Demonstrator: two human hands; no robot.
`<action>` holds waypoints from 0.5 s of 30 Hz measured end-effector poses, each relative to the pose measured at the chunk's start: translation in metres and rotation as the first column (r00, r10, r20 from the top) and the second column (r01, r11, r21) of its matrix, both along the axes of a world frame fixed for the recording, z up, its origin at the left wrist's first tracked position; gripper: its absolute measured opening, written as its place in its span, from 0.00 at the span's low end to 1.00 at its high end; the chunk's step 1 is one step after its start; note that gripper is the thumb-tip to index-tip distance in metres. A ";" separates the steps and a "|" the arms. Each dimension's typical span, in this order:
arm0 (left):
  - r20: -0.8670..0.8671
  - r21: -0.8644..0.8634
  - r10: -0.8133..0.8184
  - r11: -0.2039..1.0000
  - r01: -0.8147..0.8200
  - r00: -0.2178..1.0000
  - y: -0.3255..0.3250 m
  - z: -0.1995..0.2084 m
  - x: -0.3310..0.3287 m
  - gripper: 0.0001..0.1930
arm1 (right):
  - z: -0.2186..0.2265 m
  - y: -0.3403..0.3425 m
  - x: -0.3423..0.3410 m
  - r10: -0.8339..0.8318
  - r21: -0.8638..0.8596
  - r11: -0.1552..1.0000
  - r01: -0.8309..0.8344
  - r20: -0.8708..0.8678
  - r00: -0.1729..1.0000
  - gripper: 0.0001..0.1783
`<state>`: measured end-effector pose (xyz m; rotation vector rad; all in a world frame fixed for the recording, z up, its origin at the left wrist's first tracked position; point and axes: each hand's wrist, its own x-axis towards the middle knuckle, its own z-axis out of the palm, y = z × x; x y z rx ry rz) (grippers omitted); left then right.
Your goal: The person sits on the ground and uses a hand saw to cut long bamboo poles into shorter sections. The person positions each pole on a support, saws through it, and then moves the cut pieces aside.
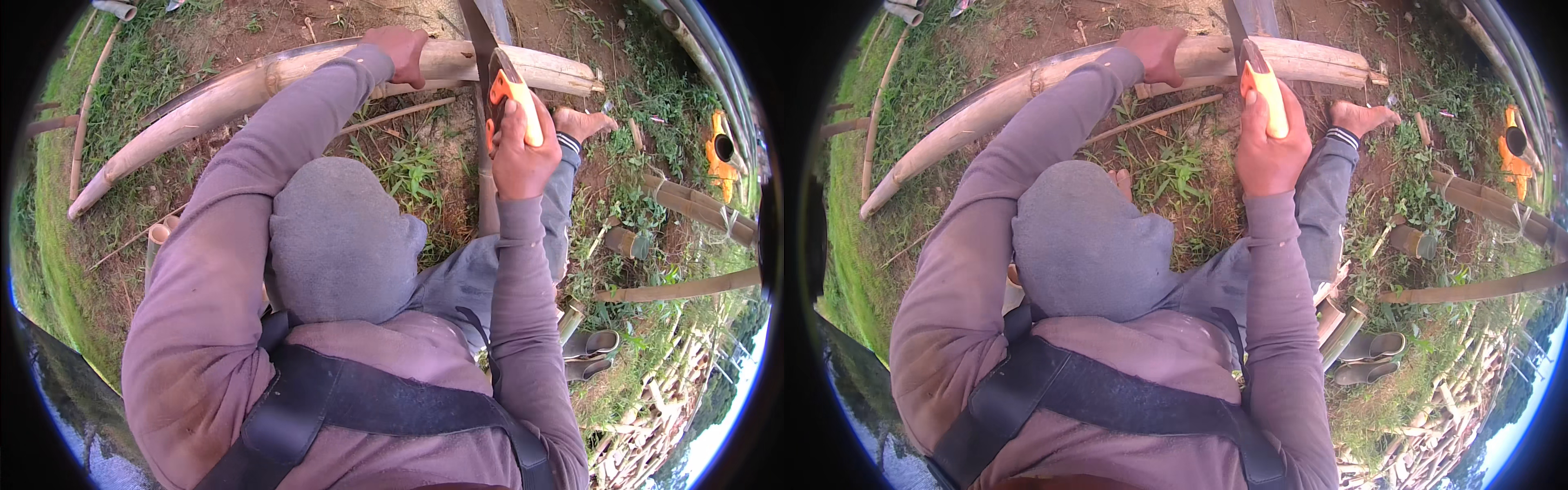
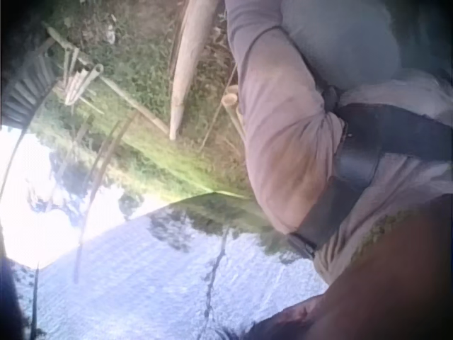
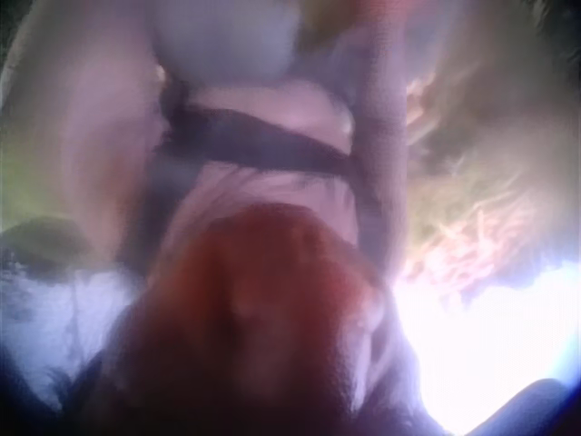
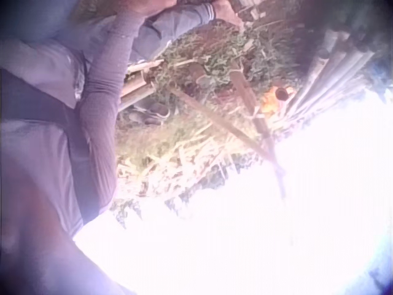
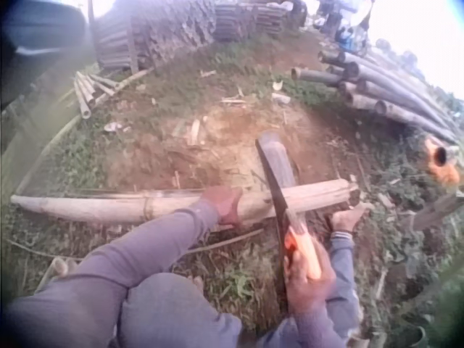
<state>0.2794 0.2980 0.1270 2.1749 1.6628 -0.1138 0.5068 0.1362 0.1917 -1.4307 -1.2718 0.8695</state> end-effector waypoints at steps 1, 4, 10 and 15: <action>0.005 0.026 0.013 1.000 -0.013 1.000 0.002 -0.001 -0.007 0.39 | -0.006 0.037 -0.008 0.014 0.010 1.000 -0.014 0.034 0.999 0.22; -0.047 0.010 -0.024 1.000 0.024 0.999 -0.004 0.003 -0.015 0.39 | -0.027 0.023 -0.009 0.029 0.056 0.998 -0.031 0.034 0.999 0.21; -0.017 0.049 -0.004 0.999 0.005 1.000 -0.003 0.001 -0.006 0.39 | -0.044 0.008 -0.004 -0.017 0.057 0.998 0.024 -0.111 0.994 0.23; -0.032 -0.003 0.004 1.000 -0.004 0.999 0.005 -0.007 -0.013 0.40 | -0.014 0.027 -0.010 0.029 0.042 0.999 -0.027 -0.049 0.998 0.24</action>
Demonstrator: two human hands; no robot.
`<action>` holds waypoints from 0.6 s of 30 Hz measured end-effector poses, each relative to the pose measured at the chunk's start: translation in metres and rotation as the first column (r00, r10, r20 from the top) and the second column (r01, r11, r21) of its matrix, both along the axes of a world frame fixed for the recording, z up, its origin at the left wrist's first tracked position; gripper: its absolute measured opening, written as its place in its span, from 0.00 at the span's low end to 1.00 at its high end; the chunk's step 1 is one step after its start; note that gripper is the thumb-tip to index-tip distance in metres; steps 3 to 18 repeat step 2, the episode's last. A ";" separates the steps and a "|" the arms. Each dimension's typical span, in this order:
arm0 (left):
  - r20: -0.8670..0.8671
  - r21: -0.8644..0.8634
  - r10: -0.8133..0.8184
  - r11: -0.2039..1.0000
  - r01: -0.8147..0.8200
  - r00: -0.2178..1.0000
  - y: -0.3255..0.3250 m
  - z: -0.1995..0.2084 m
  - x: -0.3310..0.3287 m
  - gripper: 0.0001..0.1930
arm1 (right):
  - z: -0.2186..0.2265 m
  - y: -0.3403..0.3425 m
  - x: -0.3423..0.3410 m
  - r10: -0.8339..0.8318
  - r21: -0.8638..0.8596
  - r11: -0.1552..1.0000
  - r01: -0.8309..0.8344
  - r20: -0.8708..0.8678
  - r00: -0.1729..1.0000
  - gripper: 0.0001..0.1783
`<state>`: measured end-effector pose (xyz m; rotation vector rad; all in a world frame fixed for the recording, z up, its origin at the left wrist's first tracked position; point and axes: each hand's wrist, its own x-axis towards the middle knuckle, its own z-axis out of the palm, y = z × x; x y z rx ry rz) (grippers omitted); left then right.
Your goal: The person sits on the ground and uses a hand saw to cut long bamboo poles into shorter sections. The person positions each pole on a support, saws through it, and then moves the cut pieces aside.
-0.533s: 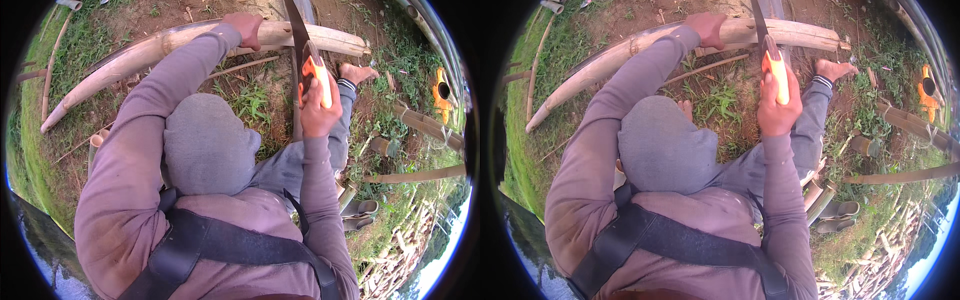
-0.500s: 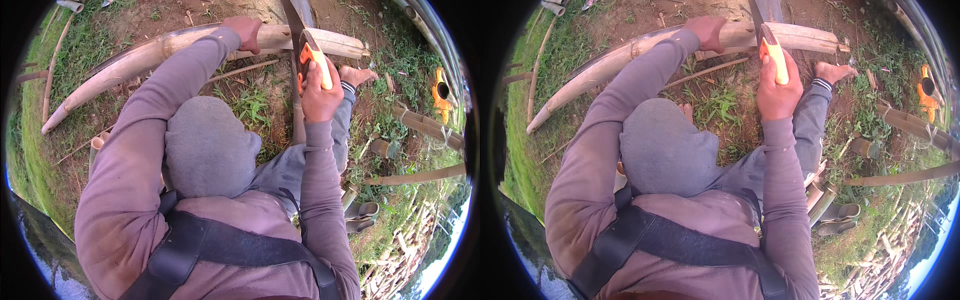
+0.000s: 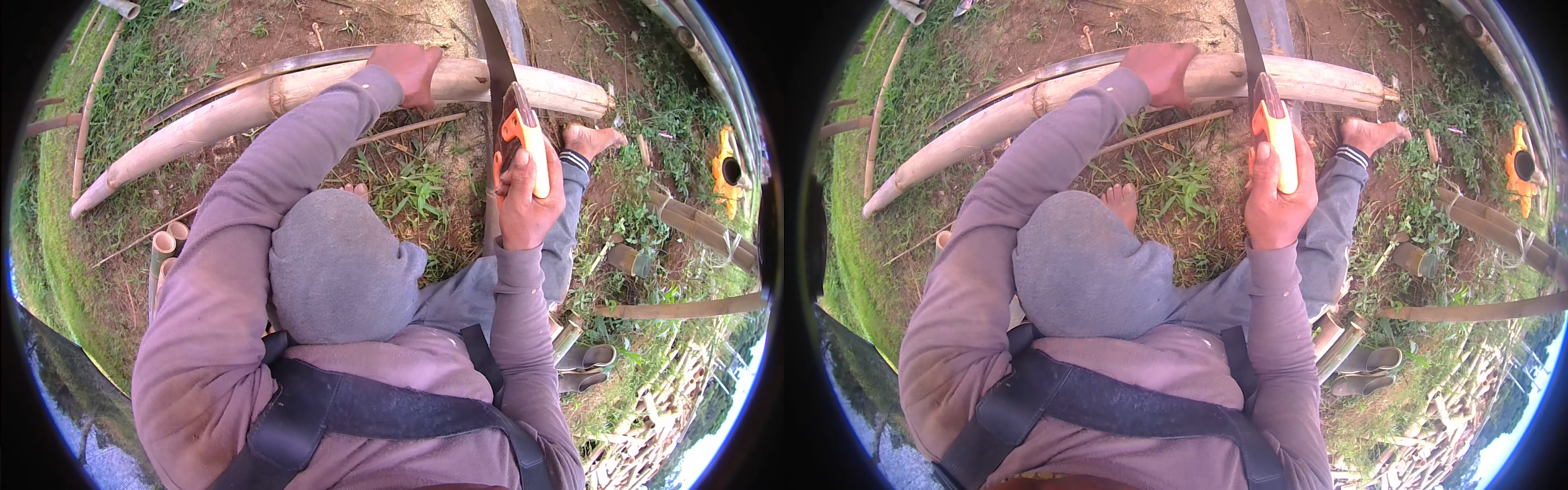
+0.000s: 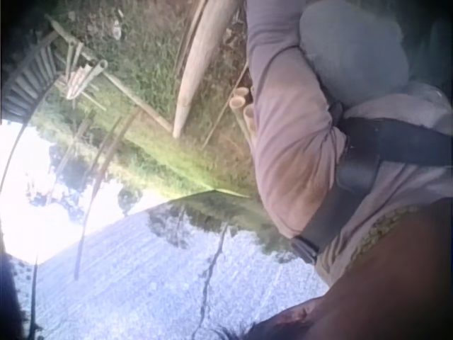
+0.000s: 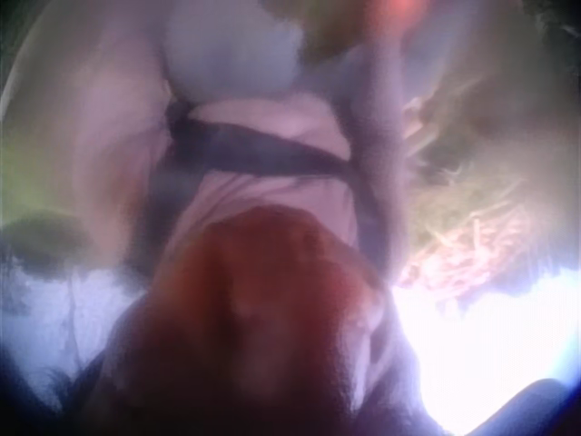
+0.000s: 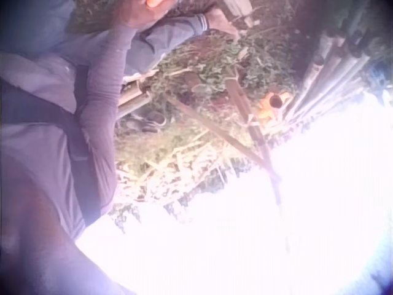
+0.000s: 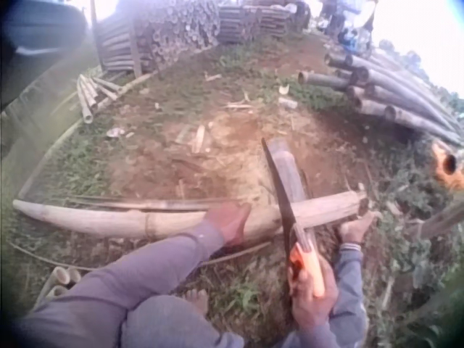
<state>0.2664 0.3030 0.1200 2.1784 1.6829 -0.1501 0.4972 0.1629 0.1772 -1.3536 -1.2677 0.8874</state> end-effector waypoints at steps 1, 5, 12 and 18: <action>-0.005 -0.040 -0.018 0.999 0.018 1.000 0.001 0.005 0.000 0.41 | 0.019 0.003 -0.003 -0.001 -0.118 0.993 -0.003 -0.036 0.999 0.24; -0.010 -0.080 -0.036 0.996 0.035 0.999 0.003 0.013 0.000 0.41 | 0.017 0.002 -0.002 -0.002 -0.123 0.992 -0.003 -0.039 0.999 0.24; -0.010 -0.080 -0.036 0.996 0.035 0.999 0.003 0.013 0.000 0.41 | 0.017 0.002 -0.002 -0.002 -0.123 0.992 -0.003 -0.039 0.999 0.24; -0.010 -0.080 -0.036 0.996 0.035 0.999 0.003 0.013 0.000 0.41 | 0.017 0.002 -0.002 -0.002 -0.123 0.992 -0.003 -0.039 0.999 0.24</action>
